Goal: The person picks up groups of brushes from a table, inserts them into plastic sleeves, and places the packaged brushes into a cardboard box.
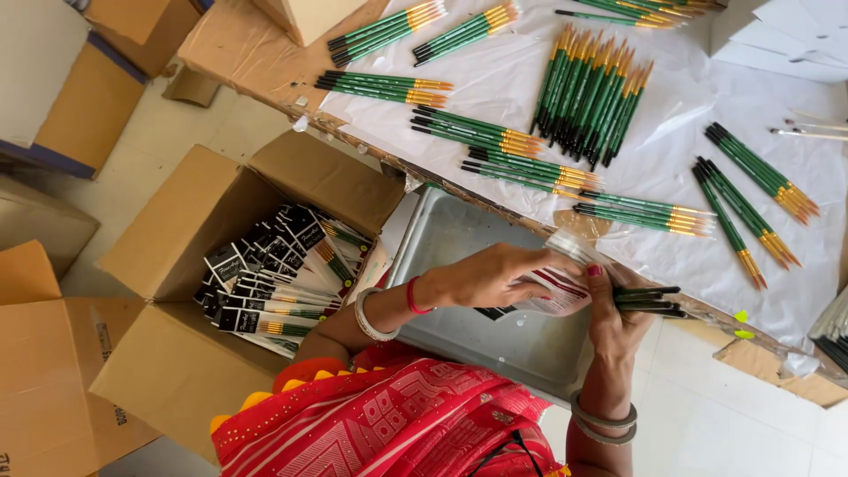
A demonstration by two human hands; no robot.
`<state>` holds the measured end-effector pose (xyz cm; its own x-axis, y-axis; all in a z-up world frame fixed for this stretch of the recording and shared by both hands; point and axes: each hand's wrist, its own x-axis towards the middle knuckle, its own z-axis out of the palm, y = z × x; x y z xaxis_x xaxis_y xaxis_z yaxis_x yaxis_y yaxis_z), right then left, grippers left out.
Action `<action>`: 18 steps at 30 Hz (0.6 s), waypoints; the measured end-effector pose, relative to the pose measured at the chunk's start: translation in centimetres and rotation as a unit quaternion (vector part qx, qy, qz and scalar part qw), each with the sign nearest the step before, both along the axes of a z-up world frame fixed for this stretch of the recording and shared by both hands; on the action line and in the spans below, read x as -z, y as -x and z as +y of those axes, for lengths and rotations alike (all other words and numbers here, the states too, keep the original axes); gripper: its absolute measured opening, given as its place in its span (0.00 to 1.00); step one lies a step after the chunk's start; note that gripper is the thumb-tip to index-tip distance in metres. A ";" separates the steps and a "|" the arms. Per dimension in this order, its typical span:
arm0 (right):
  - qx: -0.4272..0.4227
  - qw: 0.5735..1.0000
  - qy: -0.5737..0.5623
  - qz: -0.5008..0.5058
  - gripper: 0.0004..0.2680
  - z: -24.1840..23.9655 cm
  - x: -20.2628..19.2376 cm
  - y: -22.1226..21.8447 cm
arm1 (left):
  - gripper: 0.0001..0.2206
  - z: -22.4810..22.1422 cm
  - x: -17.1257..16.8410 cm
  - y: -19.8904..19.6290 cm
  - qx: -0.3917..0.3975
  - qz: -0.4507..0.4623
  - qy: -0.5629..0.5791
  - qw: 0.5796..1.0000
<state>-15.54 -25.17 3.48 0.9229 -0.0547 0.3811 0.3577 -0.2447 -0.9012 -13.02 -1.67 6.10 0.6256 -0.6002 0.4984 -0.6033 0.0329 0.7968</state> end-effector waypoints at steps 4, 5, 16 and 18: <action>-0.020 0.998 -0.003 0.056 0.06 1.0 -1.6 -0.3 | 0.17 0.7 0.1 -0.5 -0.020 0.055 -0.164 0.985; -0.015 0.998 0.022 0.052 0.07 0.9 -1.7 -0.6 | 0.17 0.8 0.4 -0.7 -0.011 0.010 -0.149 0.989; -0.163 0.892 -0.399 -0.139 0.18 4.0 -6.1 -0.9 | 0.16 -1.6 -0.7 -1.6 -0.058 -0.070 -0.195 0.977; -0.182 0.945 -0.269 -0.043 0.14 4.3 -7.6 -2.3 | 0.10 -1.4 0.2 -2.0 -0.090 -0.056 -0.137 0.985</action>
